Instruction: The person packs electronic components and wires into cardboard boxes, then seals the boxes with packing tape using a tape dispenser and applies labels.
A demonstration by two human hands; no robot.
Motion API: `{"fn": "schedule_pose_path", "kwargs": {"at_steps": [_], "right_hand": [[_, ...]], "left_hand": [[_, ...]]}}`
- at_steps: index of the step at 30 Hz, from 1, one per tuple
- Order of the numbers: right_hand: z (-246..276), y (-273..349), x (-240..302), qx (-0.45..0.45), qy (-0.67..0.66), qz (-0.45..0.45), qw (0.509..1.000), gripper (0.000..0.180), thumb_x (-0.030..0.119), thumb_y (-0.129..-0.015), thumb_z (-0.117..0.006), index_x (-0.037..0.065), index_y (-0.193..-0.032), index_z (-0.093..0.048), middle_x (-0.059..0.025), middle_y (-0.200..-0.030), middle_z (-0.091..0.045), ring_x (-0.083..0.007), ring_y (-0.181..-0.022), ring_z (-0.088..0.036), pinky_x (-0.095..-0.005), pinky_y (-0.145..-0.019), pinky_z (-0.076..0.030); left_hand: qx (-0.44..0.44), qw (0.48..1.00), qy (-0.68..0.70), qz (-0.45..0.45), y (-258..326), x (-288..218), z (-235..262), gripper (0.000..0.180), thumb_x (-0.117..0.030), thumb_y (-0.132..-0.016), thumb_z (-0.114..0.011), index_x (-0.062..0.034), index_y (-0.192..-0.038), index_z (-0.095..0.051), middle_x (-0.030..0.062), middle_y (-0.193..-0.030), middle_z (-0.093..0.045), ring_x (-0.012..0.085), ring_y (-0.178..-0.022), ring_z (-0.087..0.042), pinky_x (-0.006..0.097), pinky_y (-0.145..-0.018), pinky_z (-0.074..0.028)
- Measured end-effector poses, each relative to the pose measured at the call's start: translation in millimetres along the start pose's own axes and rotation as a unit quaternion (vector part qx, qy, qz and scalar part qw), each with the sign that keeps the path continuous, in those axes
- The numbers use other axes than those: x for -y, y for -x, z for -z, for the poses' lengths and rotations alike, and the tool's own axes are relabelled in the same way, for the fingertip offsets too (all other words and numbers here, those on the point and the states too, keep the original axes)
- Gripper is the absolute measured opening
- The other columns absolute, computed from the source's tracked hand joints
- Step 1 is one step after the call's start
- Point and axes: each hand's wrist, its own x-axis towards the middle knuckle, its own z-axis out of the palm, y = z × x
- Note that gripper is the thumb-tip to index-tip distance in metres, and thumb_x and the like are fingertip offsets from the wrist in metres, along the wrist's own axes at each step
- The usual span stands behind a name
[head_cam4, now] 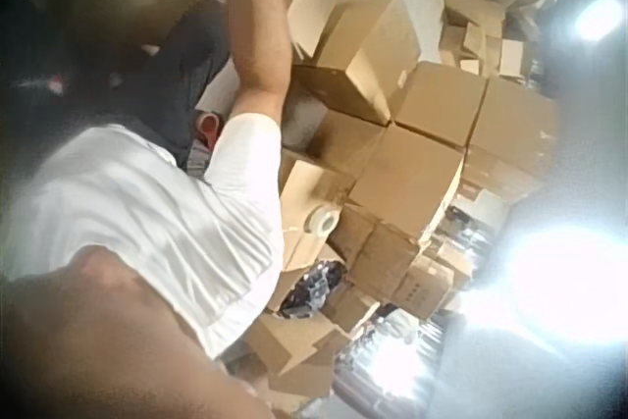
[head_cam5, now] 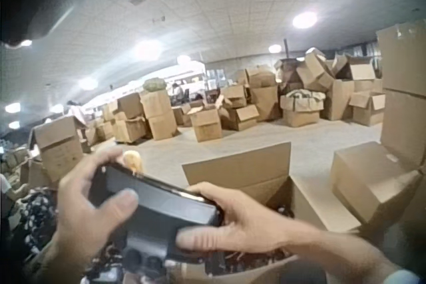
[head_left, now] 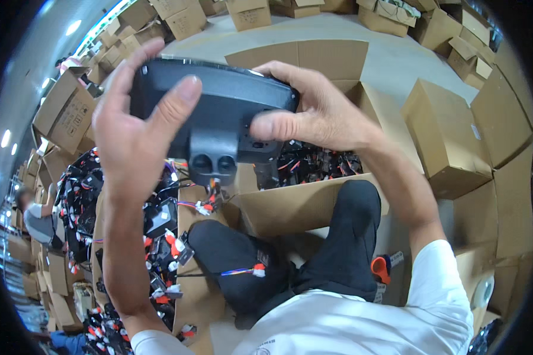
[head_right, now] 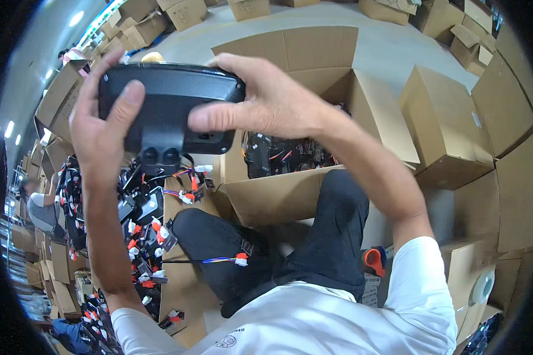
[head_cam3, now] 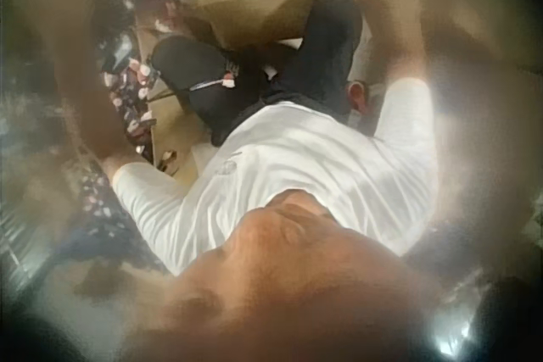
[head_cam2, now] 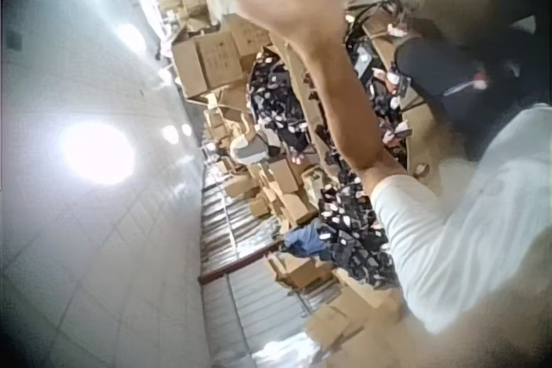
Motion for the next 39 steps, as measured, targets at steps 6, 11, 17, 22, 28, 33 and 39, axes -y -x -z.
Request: {"fn": "schedule_pose_path", "kwargs": {"at_steps": [6, 11, 17, 22, 28, 33, 39], "right_hand": [[59, -19, -35, -0.115, 0.021, 0.058, 0.991, 0.062, 0.039, -0.101, -0.096, -0.004, -0.14, -0.074, -0.0058, -0.12, -0.08, -0.016, -0.11, -0.077, -0.0338, -0.101, -0.063], [155, 13, -187, -0.205, -0.186, -0.168, 0.946, 0.055, 0.04, -0.11, -0.085, -0.003, -0.142, -0.074, -0.0089, -0.127, -0.081, -0.0188, -0.114, -0.08, -0.0401, -0.104, -0.065], [160, 127, -388, -0.094, -0.193, -0.529, 0.821, 0.066, 0.047, -0.108, -0.085, -0.006, -0.145, -0.072, -0.0131, -0.134, -0.082, -0.0237, -0.115, -0.08, -0.0477, -0.103, -0.064], [86, 178, -525, -0.078, -0.184, -0.631, 0.749, 0.071, 0.06, -0.11, -0.08, -0.004, -0.14, -0.072, -0.0135, -0.13, -0.08, -0.0268, -0.119, -0.078, -0.0499, -0.101, -0.062], [21, 172, -568, -0.117, -0.097, -0.614, 0.774, 0.075, 0.062, -0.111, -0.076, -0.005, -0.144, -0.071, -0.0164, -0.134, -0.078, -0.0265, -0.12, -0.073, -0.047, -0.107, -0.057], [10, 207, -579, -0.121, -0.055, -0.626, 0.769, 0.079, 0.061, -0.109, -0.078, -0.008, -0.144, -0.068, -0.0215, -0.14, -0.075, -0.0323, -0.128, -0.071, -0.0497, -0.112, -0.055], [3, 172, -529, -0.009, -0.19, -0.671, 0.717, 0.057, 0.057, -0.108, -0.081, 0.006, -0.134, -0.075, -0.0051, -0.118, -0.079, -0.0177, -0.096, -0.075, -0.0344, -0.077, -0.066]], "left_hand": [[0.079, 0.853, 0.498, 0.138, -13, 87, -73, 0.063, -0.03, -0.104, -0.092, 0.0037, -0.153, -0.071, 0.0152, -0.145, -0.08, 0.019, -0.121, -0.075, 0.033, -0.102, -0.062], [0.421, 0.856, 0.004, 0.301, -1, 192, -142, 0.031, -0.007, -0.102, -0.082, 0.0013, -0.132, -0.079, -0.0013, -0.083, -0.075, 0.006, -0.071, -0.07, 0.028, -0.067, -0.058], [0.481, 0.85, -0.216, 0.015, -52, 327, -164, 0.026, -0.002, -0.091, -0.083, 0.0026, -0.117, -0.08, 0.0116, -0.084, -0.075, 0.0241, -0.079, -0.073, 0.041, -0.082, -0.061], [0.527, 0.75, -0.354, -0.184, -28, 396, -250, 0.031, -0.008, -0.088, -0.085, 0.0037, -0.117, -0.081, 0.0191, -0.098, -0.079, 0.0358, -0.092, -0.075, 0.047, -0.09, -0.061], [0.537, 0.826, -0.001, 0.174, 21, 427, -191, 0.063, -0.031, -0.104, -0.087, 0.0049, -0.153, -0.069, 0.0202, -0.133, -0.079, 0.0297, -0.122, -0.076, 0.042, -0.099, -0.063], [0.401, 0.869, -0.141, 0.252, 41, 388, -76, 0.067, -0.035, -0.107, -0.085, 0.0069, -0.156, -0.066, 0.0235, -0.148, -0.073, 0.0354, -0.137, -0.073, 0.047, -0.109, -0.059], [0.403, 0.839, -0.349, 0.11, 117, 304, -7, 0.037, -0.019, -0.093, -0.087, 0.0011, -0.123, -0.077, 0.0186, -0.13, -0.073, 0.0431, -0.13, -0.067, 0.054, -0.109, -0.053]]}}
